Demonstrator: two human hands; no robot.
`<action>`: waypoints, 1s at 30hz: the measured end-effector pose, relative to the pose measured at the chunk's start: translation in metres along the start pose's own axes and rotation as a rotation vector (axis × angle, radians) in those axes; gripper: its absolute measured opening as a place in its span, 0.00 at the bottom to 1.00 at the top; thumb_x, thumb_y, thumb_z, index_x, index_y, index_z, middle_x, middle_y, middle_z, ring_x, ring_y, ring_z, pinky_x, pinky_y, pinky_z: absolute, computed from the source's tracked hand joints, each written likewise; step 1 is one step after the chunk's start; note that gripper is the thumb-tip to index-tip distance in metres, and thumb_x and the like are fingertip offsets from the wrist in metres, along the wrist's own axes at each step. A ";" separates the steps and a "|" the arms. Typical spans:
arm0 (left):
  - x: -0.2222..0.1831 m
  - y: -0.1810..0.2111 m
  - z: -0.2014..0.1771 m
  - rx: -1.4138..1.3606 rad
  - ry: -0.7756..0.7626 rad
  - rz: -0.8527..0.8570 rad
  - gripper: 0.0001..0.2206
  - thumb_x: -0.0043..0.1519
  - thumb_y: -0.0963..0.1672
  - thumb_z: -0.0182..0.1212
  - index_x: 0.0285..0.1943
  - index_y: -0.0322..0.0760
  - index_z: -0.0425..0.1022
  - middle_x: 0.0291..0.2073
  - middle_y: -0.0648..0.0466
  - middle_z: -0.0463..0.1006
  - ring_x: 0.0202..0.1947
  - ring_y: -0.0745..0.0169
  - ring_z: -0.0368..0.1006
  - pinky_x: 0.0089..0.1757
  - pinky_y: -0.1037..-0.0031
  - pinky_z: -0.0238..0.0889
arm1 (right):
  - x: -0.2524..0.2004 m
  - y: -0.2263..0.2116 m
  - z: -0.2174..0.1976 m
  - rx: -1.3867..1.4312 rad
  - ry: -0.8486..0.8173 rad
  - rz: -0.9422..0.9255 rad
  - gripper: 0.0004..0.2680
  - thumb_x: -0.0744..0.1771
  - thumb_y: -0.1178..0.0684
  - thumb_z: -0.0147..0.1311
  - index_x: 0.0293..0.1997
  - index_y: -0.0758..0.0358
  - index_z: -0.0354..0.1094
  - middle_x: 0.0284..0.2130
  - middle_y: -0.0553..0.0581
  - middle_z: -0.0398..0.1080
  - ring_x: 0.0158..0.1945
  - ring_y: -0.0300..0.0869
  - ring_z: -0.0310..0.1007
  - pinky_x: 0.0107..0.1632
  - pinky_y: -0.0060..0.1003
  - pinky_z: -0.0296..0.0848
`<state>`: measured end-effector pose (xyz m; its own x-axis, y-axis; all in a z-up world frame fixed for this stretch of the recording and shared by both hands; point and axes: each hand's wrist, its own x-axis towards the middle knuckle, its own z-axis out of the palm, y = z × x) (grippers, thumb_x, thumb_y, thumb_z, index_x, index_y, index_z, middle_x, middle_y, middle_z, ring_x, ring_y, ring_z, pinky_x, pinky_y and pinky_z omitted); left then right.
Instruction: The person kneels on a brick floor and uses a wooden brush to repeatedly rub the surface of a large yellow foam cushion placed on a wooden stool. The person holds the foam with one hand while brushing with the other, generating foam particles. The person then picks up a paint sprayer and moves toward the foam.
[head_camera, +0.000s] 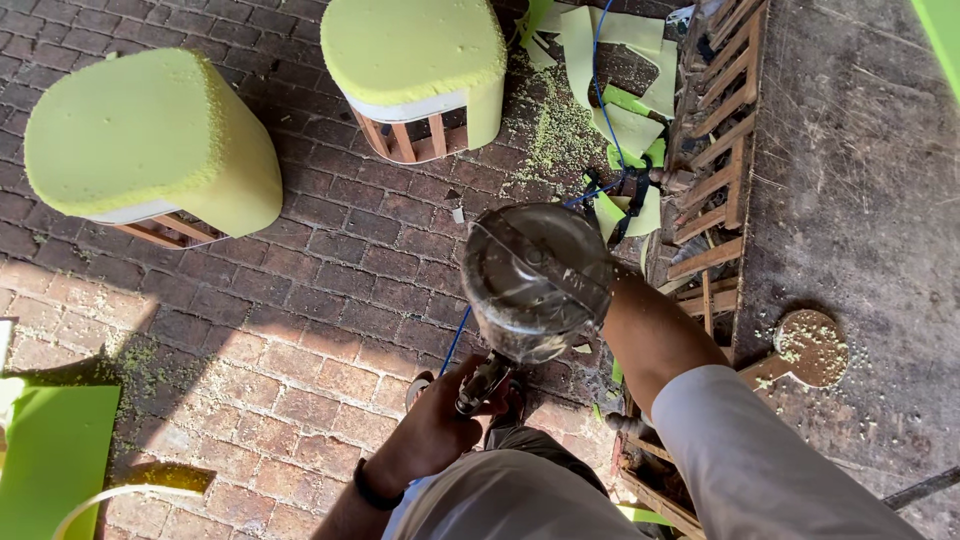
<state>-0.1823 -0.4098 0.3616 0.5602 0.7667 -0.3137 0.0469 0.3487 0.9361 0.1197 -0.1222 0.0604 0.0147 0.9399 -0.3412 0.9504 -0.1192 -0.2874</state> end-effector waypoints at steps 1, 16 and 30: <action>-0.002 -0.001 -0.001 -0.036 0.002 0.002 0.36 0.46 0.28 0.44 0.70 0.28 0.58 0.54 0.44 0.77 0.55 0.56 0.75 0.55 0.68 0.70 | 0.001 0.002 0.000 -0.004 0.002 0.020 0.16 0.64 0.42 0.59 0.50 0.62 0.75 0.45 0.61 0.76 0.51 0.50 0.76 0.55 0.43 0.73; -0.010 0.005 0.002 0.070 -0.025 -0.085 0.37 0.47 0.30 0.48 0.72 0.31 0.53 0.55 0.50 0.75 0.55 0.59 0.76 0.55 0.69 0.72 | 0.000 -0.016 0.015 -0.017 -0.052 0.033 0.14 0.65 0.45 0.57 0.50 0.63 0.74 0.45 0.61 0.77 0.50 0.49 0.77 0.54 0.43 0.74; 0.001 -0.003 -0.005 -0.043 -0.084 -0.047 0.33 0.45 0.28 0.46 0.65 0.24 0.64 0.53 0.43 0.77 0.58 0.52 0.75 0.59 0.63 0.65 | -0.032 -0.071 0.025 0.053 -0.067 -0.095 0.12 0.66 0.48 0.56 0.49 0.64 0.73 0.44 0.60 0.77 0.49 0.49 0.77 0.53 0.44 0.75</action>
<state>-0.1856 -0.4073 0.3573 0.6259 0.7012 -0.3413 0.0408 0.4076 0.9123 0.0443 -0.1518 0.0695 -0.0972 0.9245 -0.3684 0.9288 -0.0488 -0.3675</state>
